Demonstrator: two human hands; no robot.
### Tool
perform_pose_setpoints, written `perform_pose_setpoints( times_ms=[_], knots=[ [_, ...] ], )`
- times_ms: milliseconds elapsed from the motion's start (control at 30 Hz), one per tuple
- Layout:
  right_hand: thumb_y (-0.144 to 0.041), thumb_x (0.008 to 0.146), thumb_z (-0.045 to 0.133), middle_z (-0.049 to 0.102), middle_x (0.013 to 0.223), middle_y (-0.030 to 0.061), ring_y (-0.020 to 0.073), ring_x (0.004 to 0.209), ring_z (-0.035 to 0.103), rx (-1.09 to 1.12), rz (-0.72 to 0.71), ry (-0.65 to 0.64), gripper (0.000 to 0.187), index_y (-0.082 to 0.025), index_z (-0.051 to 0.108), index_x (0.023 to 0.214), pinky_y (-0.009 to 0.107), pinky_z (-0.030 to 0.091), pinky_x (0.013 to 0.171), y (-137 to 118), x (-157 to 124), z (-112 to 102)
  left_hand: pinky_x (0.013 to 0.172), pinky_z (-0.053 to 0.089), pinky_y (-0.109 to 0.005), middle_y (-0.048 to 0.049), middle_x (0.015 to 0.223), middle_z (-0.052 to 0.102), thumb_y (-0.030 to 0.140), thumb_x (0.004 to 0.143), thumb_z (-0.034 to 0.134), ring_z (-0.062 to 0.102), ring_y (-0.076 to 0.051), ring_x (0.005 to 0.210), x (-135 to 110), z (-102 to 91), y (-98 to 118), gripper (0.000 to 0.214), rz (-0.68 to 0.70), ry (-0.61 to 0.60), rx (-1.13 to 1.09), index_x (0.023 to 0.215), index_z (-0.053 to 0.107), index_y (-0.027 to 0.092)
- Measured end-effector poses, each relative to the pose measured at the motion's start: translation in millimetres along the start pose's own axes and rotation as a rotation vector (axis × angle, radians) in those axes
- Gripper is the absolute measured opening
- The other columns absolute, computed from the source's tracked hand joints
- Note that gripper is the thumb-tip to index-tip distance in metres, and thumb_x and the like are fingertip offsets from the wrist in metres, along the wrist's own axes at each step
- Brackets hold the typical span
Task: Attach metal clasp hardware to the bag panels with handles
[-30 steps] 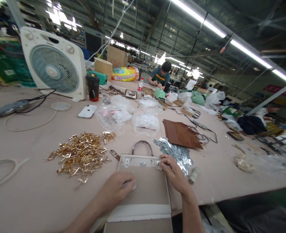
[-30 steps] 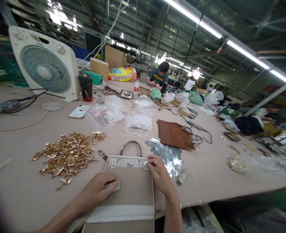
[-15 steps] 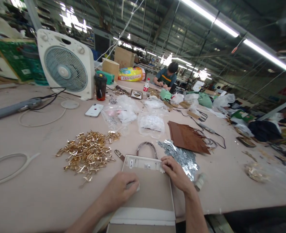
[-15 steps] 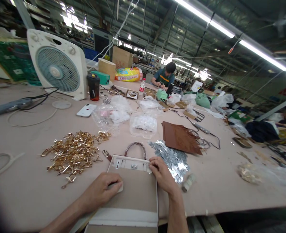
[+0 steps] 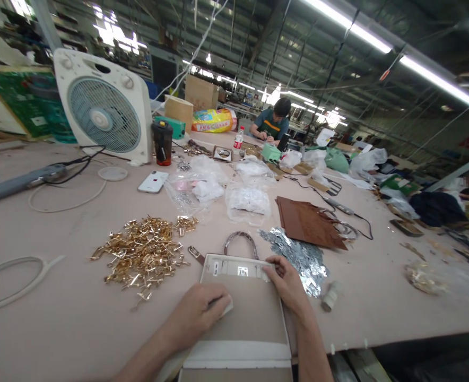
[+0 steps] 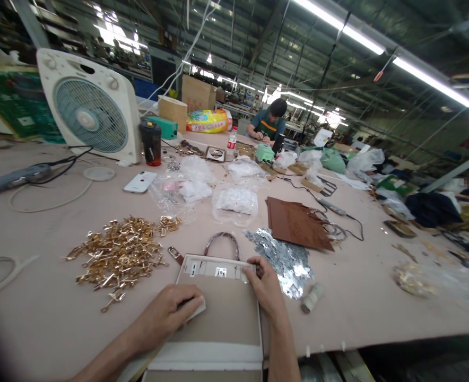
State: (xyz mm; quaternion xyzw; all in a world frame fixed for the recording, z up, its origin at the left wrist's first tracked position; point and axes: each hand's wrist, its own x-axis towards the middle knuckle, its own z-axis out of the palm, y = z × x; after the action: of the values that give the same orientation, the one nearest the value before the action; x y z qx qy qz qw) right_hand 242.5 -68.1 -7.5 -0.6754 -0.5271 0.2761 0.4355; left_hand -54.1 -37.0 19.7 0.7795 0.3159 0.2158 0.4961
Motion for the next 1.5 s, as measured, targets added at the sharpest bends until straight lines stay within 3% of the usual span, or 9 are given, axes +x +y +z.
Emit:
perform_pose_setpoints(
  times_ms=[167, 267, 367, 500, 600, 733, 833, 1267, 1500],
  knots=[
    [-0.061, 0.091, 0.067, 0.075, 0.101, 0.0094, 0.0273, 0.092, 0.069, -0.101, -0.083, 0.138, 0.043, -0.020, 0.072, 0.103, 0.041, 0.052, 0.085, 10, -4, 10, 0.065, 0.037, -0.025, 0.0009, 0.069, 0.058, 0.043, 0.106, 0.046, 0.052, -0.014, 0.067, -3, -7.2, 2, 0.044, 0.006, -0.092, -0.172, 0.079, 0.068, 0.015],
    [-0.058, 0.093, 0.065, 0.075, 0.104, 0.0088, 0.0268, 0.095, 0.068, -0.157, -0.118, 0.182, 0.039, -0.021, 0.073, 0.103, 0.042, 0.051, 0.089, 16, -7, 13, 0.069, 0.040, -0.025, 0.0010, 0.075, 0.062, 0.041, 0.105, 0.050, 0.053, -0.014, 0.070, -5, -8.2, -3, 0.037, 0.015, -0.120, -0.203, 0.117, 0.074, 0.016],
    [-0.055, 0.094, 0.064, 0.073, 0.110, 0.0093, 0.0260, 0.096, 0.068, -0.173, -0.158, 0.242, 0.038, -0.021, 0.072, 0.109, 0.043, 0.052, 0.090, 11, -9, 12, 0.069, 0.040, -0.025, 0.0030, 0.080, 0.065, 0.035, 0.100, 0.057, 0.053, -0.015, 0.071, -7, -7.1, -9, 0.067, 0.001, -0.113, -0.130, 0.161, 0.037, 0.020],
    [-0.050, 0.094, 0.066, 0.071, 0.111, 0.0106, 0.0271, 0.099, 0.066, -0.248, -0.333, 0.485, 0.035, -0.020, 0.072, 0.111, 0.046, 0.051, 0.095, -18, -23, 7, 0.070, 0.040, -0.026, 0.0030, 0.082, 0.064, 0.025, 0.097, 0.052, 0.055, -0.016, 0.072, -8, -5.8, -13, 0.083, 0.038, -0.110, 0.000, 0.168, 0.012, 0.019],
    [-0.043, 0.096, 0.067, 0.072, 0.105, 0.0093, 0.0262, 0.096, 0.067, -0.155, -0.390, 0.439, 0.024, -0.022, 0.073, 0.106, 0.043, 0.053, 0.092, -45, -43, 14, 0.073, 0.042, -0.027, 0.0008, 0.086, 0.068, 0.020, 0.092, 0.051, 0.058, -0.018, 0.076, -8, -5.0, -14, 0.086, 0.061, -0.104, 0.075, 0.168, 0.013, 0.020],
    [-0.035, 0.098, 0.066, 0.072, 0.118, 0.0104, 0.0278, 0.105, 0.068, -0.091, -0.438, -0.041, 0.025, -0.028, 0.071, 0.122, 0.042, 0.058, 0.090, -67, -67, 43, 0.079, 0.047, -0.031, -0.0038, 0.096, 0.074, 0.021, 0.088, 0.054, 0.065, -0.023, 0.085, -9, -3.9, -14, 0.088, 0.049, -0.075, 0.093, 0.168, 0.016, 0.019],
    [-0.032, 0.101, 0.063, 0.070, 0.128, 0.0107, 0.0295, 0.118, 0.066, -0.139, -0.472, -0.197, 0.032, -0.030, 0.069, 0.133, 0.047, 0.056, 0.101, -68, -75, 66, 0.084, 0.050, -0.033, -0.0074, 0.105, 0.076, 0.021, 0.086, 0.056, 0.068, -0.026, 0.094, -10, -4.1, -12, 0.089, 0.044, -0.070, 0.068, 0.167, 0.020, 0.019],
    [-0.022, 0.105, 0.056, 0.072, 0.103, 0.0066, 0.0247, 0.099, 0.066, -0.147, -0.518, -0.204, 0.018, -0.028, 0.071, 0.112, 0.038, 0.053, 0.087, -51, -79, 78, 0.103, 0.049, -0.038, -0.0109, 0.140, 0.068, 0.018, 0.088, 0.056, 0.066, -0.029, 0.123, -13, -3.8, -8, 0.066, 0.063, -0.029, 0.066, 0.154, 0.048, 0.021],
    [-0.023, 0.105, 0.052, 0.067, 0.097, 0.0067, 0.0239, 0.095, 0.064, -0.131, -0.486, -0.190, 0.014, -0.026, 0.066, 0.101, 0.035, 0.052, 0.084, -51, -80, 78, 0.068, 0.042, -0.024, -0.0006, 0.076, 0.071, 0.020, 0.094, 0.055, 0.061, -0.015, 0.072, -19, -2.0, -4, 0.023, 0.056, 0.028, 0.081, 0.082, 0.075, 0.016]
  ],
)
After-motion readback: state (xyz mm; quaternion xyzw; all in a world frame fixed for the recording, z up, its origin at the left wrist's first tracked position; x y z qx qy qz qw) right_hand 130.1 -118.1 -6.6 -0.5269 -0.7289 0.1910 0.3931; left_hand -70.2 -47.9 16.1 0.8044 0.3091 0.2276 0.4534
